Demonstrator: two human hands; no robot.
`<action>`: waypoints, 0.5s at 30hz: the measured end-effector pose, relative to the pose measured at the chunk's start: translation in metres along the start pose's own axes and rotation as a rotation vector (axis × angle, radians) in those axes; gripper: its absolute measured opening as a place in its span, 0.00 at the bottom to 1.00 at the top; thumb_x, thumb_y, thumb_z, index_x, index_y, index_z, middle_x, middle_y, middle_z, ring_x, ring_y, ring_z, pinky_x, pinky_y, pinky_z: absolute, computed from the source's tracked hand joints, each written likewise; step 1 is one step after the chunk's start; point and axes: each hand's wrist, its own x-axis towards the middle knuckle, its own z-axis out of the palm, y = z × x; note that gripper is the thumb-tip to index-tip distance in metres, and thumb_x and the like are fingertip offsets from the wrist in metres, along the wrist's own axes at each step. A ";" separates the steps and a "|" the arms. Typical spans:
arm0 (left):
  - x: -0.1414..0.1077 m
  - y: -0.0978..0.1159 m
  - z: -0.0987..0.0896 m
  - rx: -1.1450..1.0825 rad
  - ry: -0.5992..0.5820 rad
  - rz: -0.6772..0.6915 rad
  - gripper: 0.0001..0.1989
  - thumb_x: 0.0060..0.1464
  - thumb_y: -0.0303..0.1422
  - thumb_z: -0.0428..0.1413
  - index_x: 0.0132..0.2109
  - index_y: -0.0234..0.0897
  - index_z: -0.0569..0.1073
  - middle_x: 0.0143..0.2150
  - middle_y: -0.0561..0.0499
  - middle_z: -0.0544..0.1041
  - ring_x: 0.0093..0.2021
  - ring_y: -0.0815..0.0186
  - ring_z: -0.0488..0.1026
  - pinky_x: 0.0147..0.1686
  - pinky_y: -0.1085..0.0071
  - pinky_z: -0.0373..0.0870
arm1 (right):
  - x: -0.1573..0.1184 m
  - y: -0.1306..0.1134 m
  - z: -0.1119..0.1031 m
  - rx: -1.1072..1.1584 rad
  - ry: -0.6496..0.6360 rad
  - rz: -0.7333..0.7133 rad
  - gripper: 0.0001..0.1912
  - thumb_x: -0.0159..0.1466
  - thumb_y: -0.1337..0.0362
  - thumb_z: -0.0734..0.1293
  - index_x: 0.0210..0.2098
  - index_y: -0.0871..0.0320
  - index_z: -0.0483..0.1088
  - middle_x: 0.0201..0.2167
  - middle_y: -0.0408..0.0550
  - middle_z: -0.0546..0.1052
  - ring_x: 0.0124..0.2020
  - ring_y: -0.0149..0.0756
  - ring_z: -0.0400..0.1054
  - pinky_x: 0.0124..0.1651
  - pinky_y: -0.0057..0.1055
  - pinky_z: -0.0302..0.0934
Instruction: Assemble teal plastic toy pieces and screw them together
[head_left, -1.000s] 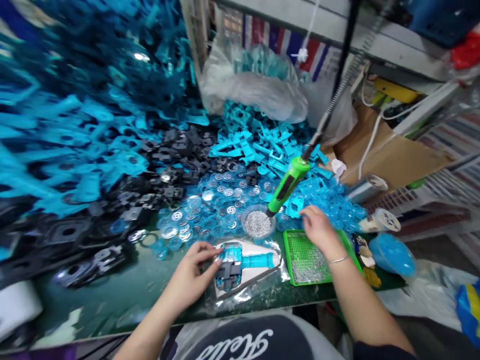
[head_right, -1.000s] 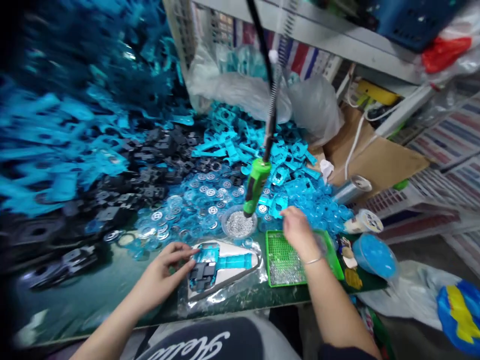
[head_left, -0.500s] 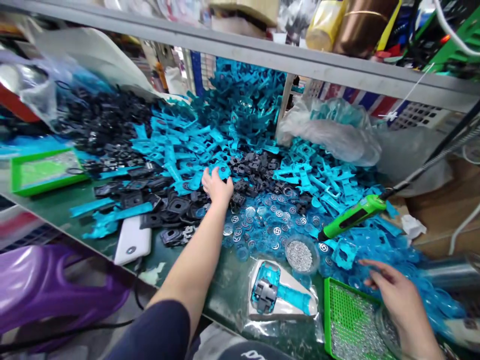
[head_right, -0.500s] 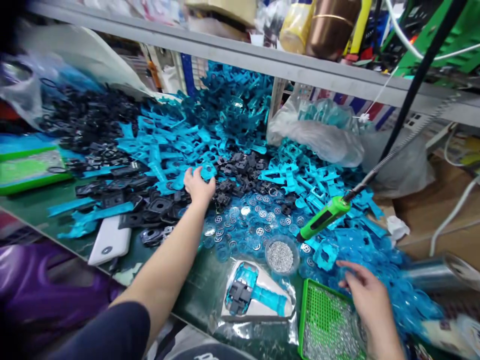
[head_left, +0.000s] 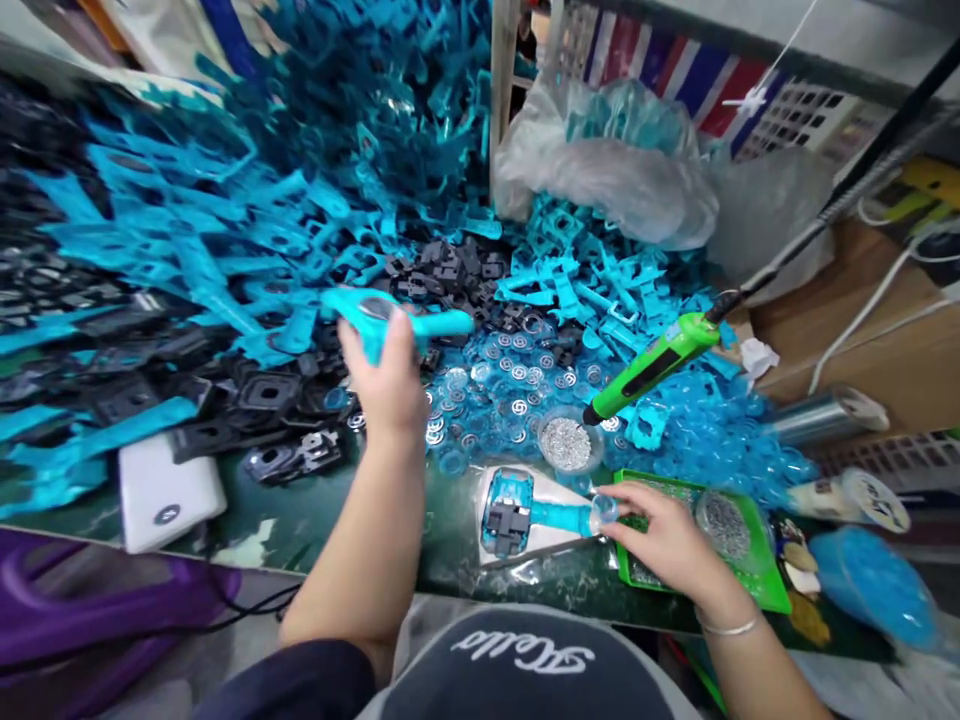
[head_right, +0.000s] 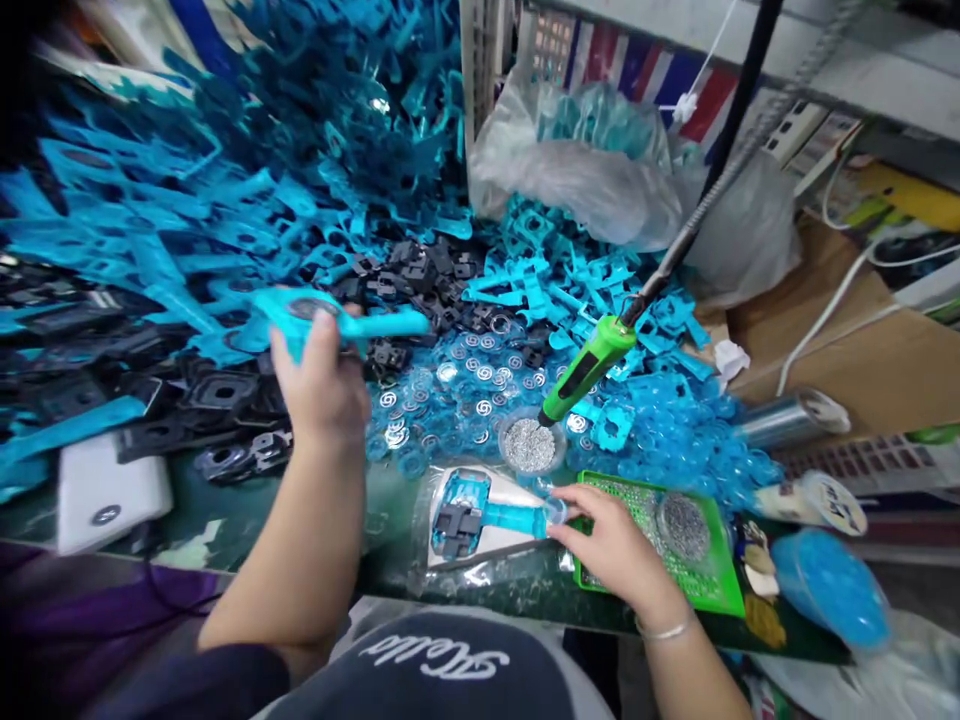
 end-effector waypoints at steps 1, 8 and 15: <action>-0.022 -0.006 0.001 -0.018 -0.018 -0.015 0.49 0.57 0.53 0.60 0.74 0.44 0.44 0.75 0.44 0.54 0.74 0.49 0.54 0.69 0.62 0.58 | 0.001 -0.001 0.000 -0.051 -0.027 -0.039 0.16 0.62 0.61 0.71 0.50 0.55 0.78 0.48 0.53 0.79 0.39 0.39 0.77 0.46 0.40 0.75; -0.107 -0.017 -0.029 -0.134 -0.155 -0.479 0.36 0.41 0.47 0.72 0.57 0.41 0.76 0.55 0.41 0.81 0.59 0.38 0.75 0.54 0.49 0.76 | -0.007 -0.006 0.012 -0.308 -0.106 -0.134 0.13 0.68 0.67 0.63 0.51 0.56 0.72 0.38 0.49 0.76 0.35 0.38 0.73 0.44 0.39 0.73; -0.115 -0.022 -0.049 -0.219 -0.074 -0.642 0.39 0.48 0.57 0.63 0.62 0.41 0.74 0.62 0.39 0.76 0.63 0.35 0.71 0.55 0.42 0.75 | -0.004 -0.010 0.018 -0.361 -0.166 -0.110 0.14 0.65 0.73 0.66 0.49 0.57 0.76 0.44 0.51 0.73 0.39 0.37 0.73 0.49 0.37 0.71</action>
